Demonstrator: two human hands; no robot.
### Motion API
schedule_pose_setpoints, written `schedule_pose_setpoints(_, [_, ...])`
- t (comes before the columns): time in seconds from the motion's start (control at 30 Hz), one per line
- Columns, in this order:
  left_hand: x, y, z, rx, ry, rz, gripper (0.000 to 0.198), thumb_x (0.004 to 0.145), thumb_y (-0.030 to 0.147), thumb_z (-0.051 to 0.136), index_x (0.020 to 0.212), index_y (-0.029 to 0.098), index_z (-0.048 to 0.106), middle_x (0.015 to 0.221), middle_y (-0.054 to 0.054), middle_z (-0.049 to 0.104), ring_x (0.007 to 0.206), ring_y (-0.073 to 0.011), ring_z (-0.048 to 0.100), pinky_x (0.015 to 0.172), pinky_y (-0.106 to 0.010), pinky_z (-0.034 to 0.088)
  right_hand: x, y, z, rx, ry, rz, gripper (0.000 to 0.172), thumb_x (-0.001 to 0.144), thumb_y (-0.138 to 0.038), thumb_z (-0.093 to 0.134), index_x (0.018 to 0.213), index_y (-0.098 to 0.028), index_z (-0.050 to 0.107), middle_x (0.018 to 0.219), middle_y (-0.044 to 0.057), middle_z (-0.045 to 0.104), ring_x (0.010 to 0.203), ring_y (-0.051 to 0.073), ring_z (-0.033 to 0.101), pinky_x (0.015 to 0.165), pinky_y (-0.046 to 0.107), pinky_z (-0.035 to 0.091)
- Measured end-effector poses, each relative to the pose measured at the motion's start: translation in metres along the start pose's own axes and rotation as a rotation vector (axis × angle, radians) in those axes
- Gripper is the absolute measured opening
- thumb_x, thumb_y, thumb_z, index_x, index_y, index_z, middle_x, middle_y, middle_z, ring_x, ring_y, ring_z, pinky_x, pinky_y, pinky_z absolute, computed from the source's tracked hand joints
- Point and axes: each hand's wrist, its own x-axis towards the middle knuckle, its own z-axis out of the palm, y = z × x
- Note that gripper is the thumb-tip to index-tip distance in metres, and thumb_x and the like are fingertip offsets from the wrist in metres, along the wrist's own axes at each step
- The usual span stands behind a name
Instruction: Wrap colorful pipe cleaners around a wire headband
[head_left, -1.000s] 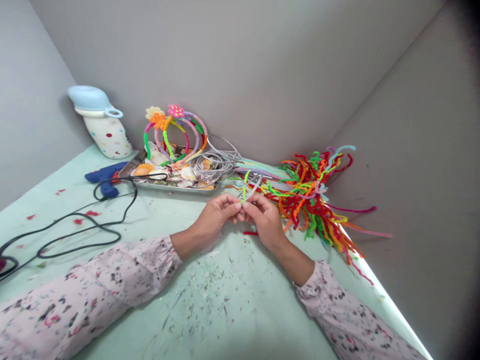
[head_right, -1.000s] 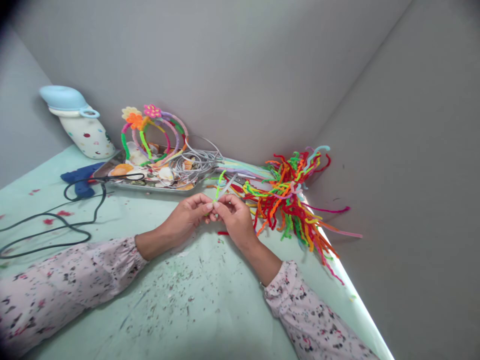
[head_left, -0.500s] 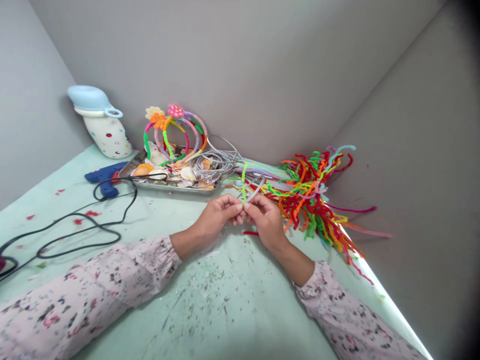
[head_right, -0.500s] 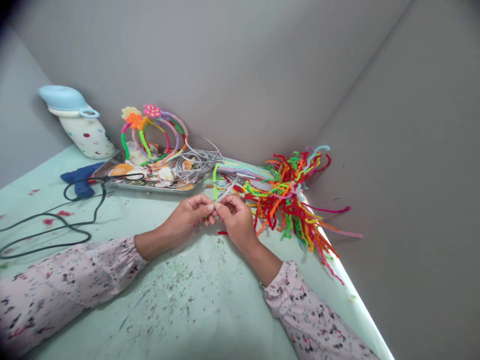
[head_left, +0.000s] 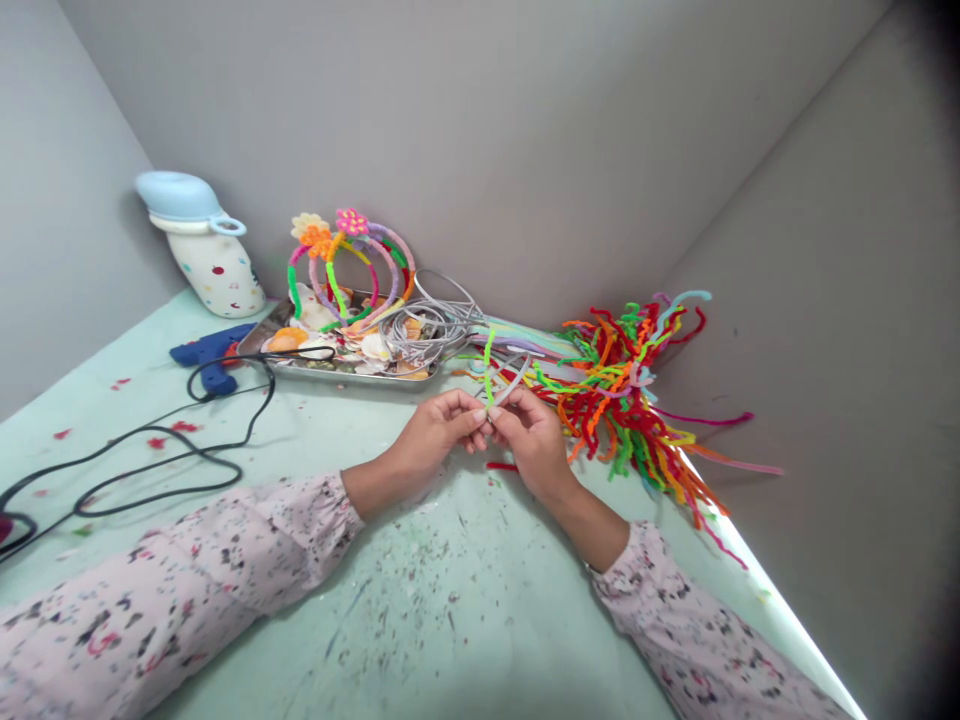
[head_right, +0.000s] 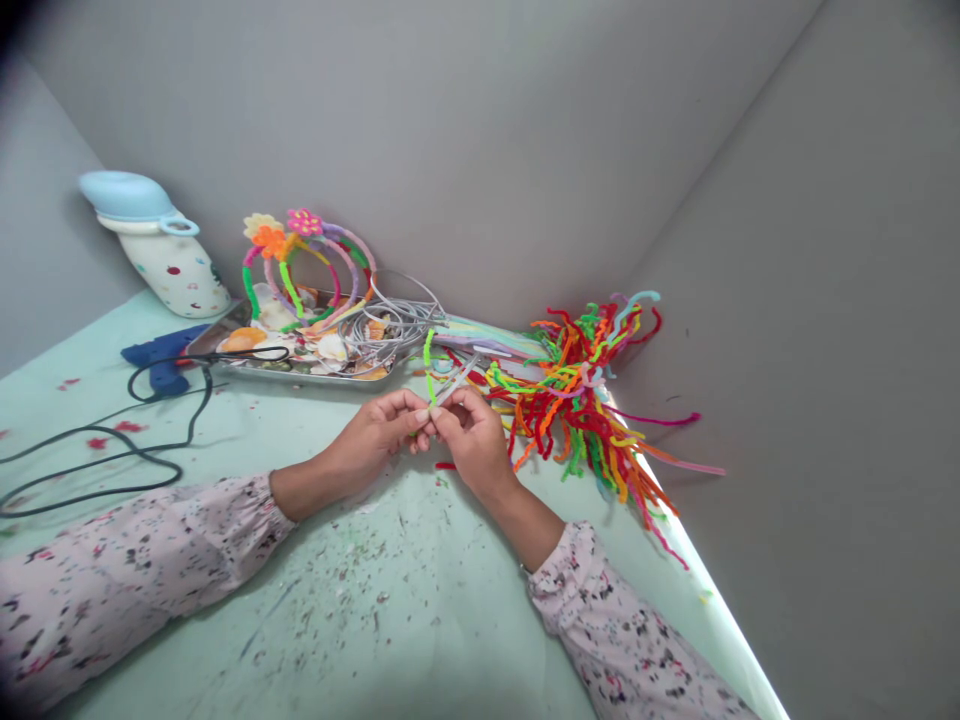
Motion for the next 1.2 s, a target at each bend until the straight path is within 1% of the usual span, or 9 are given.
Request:
schedule_pose_setpoints(0.13, [-0.0005, 0.0002, 0.0007, -0.003, 0.005, 0.001, 0.015, 0.079, 0.027, 0.065, 0.080, 0.014, 0.060, 0.067, -0.001, 0.062, 0.058, -0.0090, 0.055, 0.057, -0.022, 0.040, -0.0004, 0.0019, 0.0003, 0.003, -0.015, -0.018, 0.010, 0.080, -0.029, 0.062, 0.078, -0.022, 0.055, 0.062, -0.003, 0.059, 0.055, 0.012, 0.052, 0.053, 0.026, 0.041])
schedule_pose_setpoints(0.33, [-0.0009, 0.0011, 0.0011, 0.003, -0.001, -0.013, 0.015, 0.079, 0.027, 0.066, 0.078, 0.013, 0.060, 0.069, -0.001, 0.062, 0.058, -0.0083, 0.054, 0.057, -0.022, 0.040, -0.0004, 0.0019, 0.0000, -0.026, 0.009, -0.041, 0.010, 0.080, -0.029, 0.062, 0.077, -0.022, 0.055, 0.061, -0.004, 0.057, 0.054, 0.012, 0.051, 0.053, 0.026, 0.041])
schedule_pose_setpoints(0.47, [-0.0010, 0.0002, 0.0008, 0.007, -0.005, -0.027, 0.014, 0.080, 0.026, 0.064, 0.079, 0.013, 0.059, 0.072, -0.002, 0.063, 0.058, -0.0082, 0.054, 0.058, -0.022, 0.040, -0.0001, 0.0019, -0.0010, -0.041, -0.004, -0.037, 0.011, 0.081, -0.028, 0.061, 0.075, -0.021, 0.055, 0.060, -0.004, 0.057, 0.053, 0.011, 0.051, 0.052, 0.025, 0.041])
schedule_pose_setpoints(0.6, [-0.0010, -0.0012, 0.0004, 0.004, -0.007, -0.044, 0.014, 0.080, 0.026, 0.064, 0.079, 0.013, 0.059, 0.073, -0.002, 0.063, 0.058, -0.0080, 0.054, 0.058, -0.022, 0.040, 0.0007, 0.0048, -0.0028, -0.024, -0.024, -0.018, 0.010, 0.081, -0.030, 0.061, 0.079, -0.021, 0.056, 0.060, -0.004, 0.058, 0.053, 0.011, 0.052, 0.051, 0.024, 0.041])
schedule_pose_setpoints(0.73, [-0.0008, -0.0001, 0.0014, -0.019, -0.010, -0.061, 0.016, 0.078, 0.027, 0.066, 0.078, 0.013, 0.059, 0.072, -0.002, 0.064, 0.057, -0.0077, 0.055, 0.057, -0.021, 0.040, 0.0012, 0.0056, -0.0034, -0.017, -0.037, -0.032, 0.009, 0.081, -0.029, 0.061, 0.079, -0.021, 0.057, 0.061, -0.005, 0.057, 0.054, 0.010, 0.052, 0.052, 0.023, 0.040])
schedule_pose_setpoints(0.87, [-0.0004, 0.0003, 0.0013, 0.000, -0.007, -0.037, 0.016, 0.079, 0.028, 0.065, 0.079, 0.013, 0.059, 0.072, -0.002, 0.063, 0.057, -0.0082, 0.055, 0.056, -0.022, 0.040, 0.0004, 0.0017, -0.0023, 0.007, -0.027, -0.033, 0.012, 0.081, -0.030, 0.061, 0.078, -0.020, 0.056, 0.060, -0.005, 0.056, 0.052, 0.009, 0.049, 0.051, 0.023, 0.039])
schedule_pose_setpoints(1.03, [-0.0003, -0.0030, -0.0007, 0.013, -0.004, -0.029, 0.014, 0.080, 0.026, 0.063, 0.080, 0.014, 0.058, 0.073, -0.002, 0.063, 0.058, -0.0081, 0.055, 0.057, -0.021, 0.040, -0.0001, 0.0003, -0.0028, 0.006, -0.007, -0.029, 0.016, 0.085, -0.034, 0.058, 0.078, -0.020, 0.055, 0.055, -0.006, 0.051, 0.051, 0.010, 0.047, 0.052, 0.023, 0.038])
schedule_pose_setpoints(1.2, [-0.0004, -0.0022, 0.0004, 0.014, -0.017, -0.040, 0.014, 0.081, 0.026, 0.063, 0.080, 0.014, 0.058, 0.073, -0.002, 0.063, 0.058, -0.0080, 0.054, 0.056, -0.021, 0.040, 0.0002, 0.0028, -0.0039, 0.021, -0.026, -0.019, 0.018, 0.087, -0.036, 0.057, 0.077, -0.020, 0.055, 0.055, -0.006, 0.051, 0.050, 0.010, 0.047, 0.052, 0.024, 0.037])
